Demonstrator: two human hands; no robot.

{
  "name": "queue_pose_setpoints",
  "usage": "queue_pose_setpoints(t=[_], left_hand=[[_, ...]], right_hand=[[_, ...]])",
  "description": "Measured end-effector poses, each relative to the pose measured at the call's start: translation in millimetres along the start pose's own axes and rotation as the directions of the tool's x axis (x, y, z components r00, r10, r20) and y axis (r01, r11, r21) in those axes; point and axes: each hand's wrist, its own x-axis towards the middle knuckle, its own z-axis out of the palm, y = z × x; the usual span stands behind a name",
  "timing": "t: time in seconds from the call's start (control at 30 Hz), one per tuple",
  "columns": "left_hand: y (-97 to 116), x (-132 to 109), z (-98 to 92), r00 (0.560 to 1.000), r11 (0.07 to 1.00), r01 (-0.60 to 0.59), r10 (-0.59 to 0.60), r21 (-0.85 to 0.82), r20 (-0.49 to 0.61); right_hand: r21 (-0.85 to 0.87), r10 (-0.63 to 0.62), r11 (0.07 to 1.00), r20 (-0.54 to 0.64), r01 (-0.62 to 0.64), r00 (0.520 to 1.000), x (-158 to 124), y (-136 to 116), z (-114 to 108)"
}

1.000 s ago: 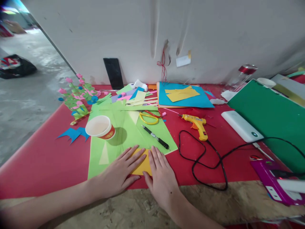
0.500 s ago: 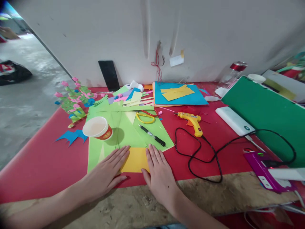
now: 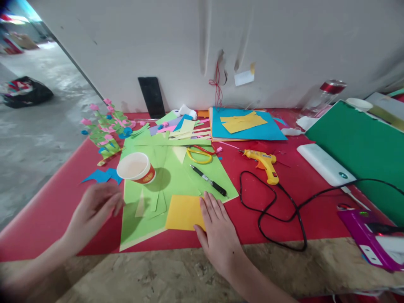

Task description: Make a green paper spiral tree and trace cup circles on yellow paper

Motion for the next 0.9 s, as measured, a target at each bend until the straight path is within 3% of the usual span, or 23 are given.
queue_pose_setpoints(t=[0.07, 0.2, 0.4, 0.67, 0.77, 0.9], left_hand=[[-13, 10, -0.4, 0.991, 0.995, 0.069, -0.076, -0.068, -0.106], [-25, 33, 3.1, 0.997, 0.998, 0.015, -0.019, -0.059, -0.069], [-14, 53, 9.8, 0.999, 0.995, 0.020, -0.025, -0.100, -0.044], [3, 61, 9.8, 0.998, 0.981, -0.017, 0.005, -0.194, -0.065], [21, 61, 17.3, 0.998, 0.972, -0.059, 0.066, -0.228, 0.022], [42, 63, 37.7, 0.962, 0.960, -0.067, 0.134, -0.273, 0.237]], right_hand=[[-0.002, -0.004, 1.000, -0.004, 0.004, 1.000, 2, 0, -1], [0.015, 0.008, 1.000, -0.012, -0.007, 1.000, 11, 0, -4], [0.056, 0.054, 0.997, -0.005, -0.053, 0.999, 27, 3, -9], [0.072, 0.048, 0.996, -0.018, -0.047, 0.999, 33, 8, -8], [0.084, 0.047, 0.995, -0.032, -0.044, 0.998, 33, 9, -5], [0.099, 0.050, 0.994, -0.049, -0.045, 0.998, 32, 8, -4]])
